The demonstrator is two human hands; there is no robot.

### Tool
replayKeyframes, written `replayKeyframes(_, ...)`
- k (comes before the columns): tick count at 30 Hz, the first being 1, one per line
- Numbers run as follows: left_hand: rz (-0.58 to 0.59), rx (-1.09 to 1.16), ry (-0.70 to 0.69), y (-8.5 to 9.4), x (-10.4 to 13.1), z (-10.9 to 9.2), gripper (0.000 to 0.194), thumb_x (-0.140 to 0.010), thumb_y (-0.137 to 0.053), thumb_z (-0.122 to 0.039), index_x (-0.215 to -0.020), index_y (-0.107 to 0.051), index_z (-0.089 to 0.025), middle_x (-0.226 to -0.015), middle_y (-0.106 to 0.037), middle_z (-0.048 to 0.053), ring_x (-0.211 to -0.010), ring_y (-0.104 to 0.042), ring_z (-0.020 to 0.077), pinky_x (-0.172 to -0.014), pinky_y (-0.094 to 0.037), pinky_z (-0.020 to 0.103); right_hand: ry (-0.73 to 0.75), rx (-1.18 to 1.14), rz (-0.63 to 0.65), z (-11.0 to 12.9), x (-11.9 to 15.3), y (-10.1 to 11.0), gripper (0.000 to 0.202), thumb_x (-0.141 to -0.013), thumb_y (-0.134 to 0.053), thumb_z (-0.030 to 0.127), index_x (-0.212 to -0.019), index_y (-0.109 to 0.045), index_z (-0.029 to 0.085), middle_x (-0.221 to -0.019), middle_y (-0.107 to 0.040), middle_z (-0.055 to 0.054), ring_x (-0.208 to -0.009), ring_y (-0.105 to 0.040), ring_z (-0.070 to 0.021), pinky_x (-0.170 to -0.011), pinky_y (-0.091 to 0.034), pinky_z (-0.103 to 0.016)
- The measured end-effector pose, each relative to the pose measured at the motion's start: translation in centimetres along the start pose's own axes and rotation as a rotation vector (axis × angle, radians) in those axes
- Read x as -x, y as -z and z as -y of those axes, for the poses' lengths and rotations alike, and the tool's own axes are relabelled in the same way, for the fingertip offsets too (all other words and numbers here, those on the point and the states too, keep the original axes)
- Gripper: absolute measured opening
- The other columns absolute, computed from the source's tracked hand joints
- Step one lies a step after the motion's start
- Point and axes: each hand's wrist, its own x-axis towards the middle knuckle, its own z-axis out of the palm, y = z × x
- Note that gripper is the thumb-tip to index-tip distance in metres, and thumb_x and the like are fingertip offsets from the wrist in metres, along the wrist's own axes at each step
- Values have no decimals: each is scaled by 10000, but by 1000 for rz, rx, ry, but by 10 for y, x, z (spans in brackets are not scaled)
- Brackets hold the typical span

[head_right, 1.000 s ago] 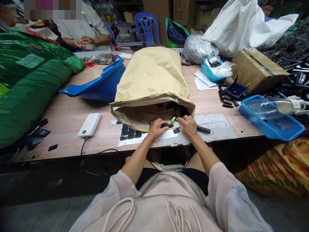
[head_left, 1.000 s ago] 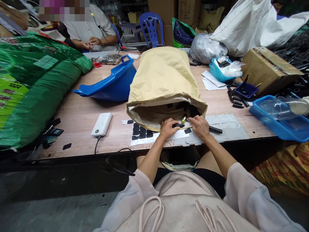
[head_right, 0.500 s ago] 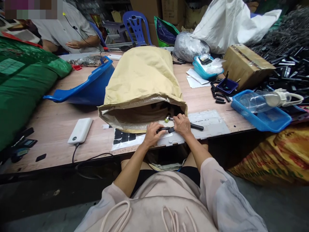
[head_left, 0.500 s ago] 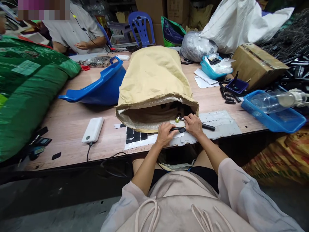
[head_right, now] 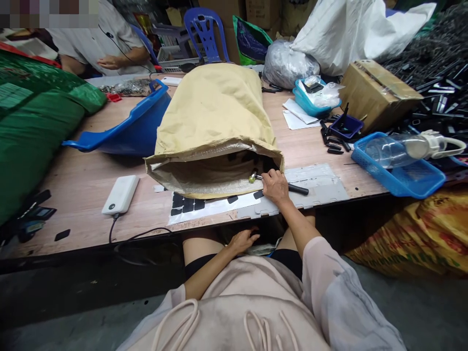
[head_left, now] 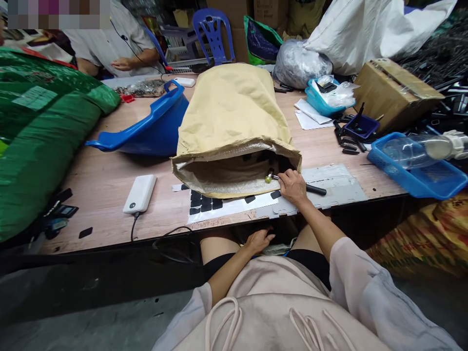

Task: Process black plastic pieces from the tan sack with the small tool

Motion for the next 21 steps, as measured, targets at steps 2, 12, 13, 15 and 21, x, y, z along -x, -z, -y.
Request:
replayKeyframes(2, 51, -20, 11, -2, -5, 4, 474, -1016, -572, -359, -1482, -581, -274, -1358, -716, 83, -1266, -679, 273, -1032, -543, 369, -4, 5, 7, 0, 0, 1, 271, -978, -522, 248, -1126, -746, 209, -1011, -632, -108, -964, -472, -261, -827, -330, -378)
replayKeyframes(12, -621, 114, -778, 68, 15, -64, 229, -996, -602, -337, -996, -793, -210, -783, -747, 53, -677, -669, 153, -727, -547, 272, -13, 30, 15, 3, 0, 2, 275, -987, -517, 263, -1132, -744, 208, -1015, -628, -109, -969, -465, -266, -819, -319, -374)
replayKeyframes(13, -771, 175, -699, 88, 6, -70, 225, -995, -593, -310, -962, -789, -205, -761, -739, 47, -663, -655, 151, -723, -540, 271, -12, 31, 15, 3, 0, 2, 274, -987, -517, 266, -1130, -744, 209, -1012, -627, -109, -967, -464, -266, -817, -318, -374)
replayKeyframes(15, -1009, 301, -467, 131, -21, -76, 217, -982, -590, -273, -903, -776, -195, -815, -757, 56, -717, -675, 164, -758, -538, 279, -8, 32, 17, 4, 0, 2, 273, -990, -514, 270, -1123, -744, 209, -1010, -622, -108, -961, -459, -265, -813, -315, -373)
replayKeyframes(21, -1056, 467, -24, 229, -97, -62, 176, -990, -592, -203, -910, -739, -148, -920, -748, 104, -919, -720, 252, -811, -567, 345, -13, 35, 36, 4, 0, 3, 257, -987, -518, 252, -1103, -743, 209, -1015, -614, -109, -962, -452, -263, -816, -321, -371)
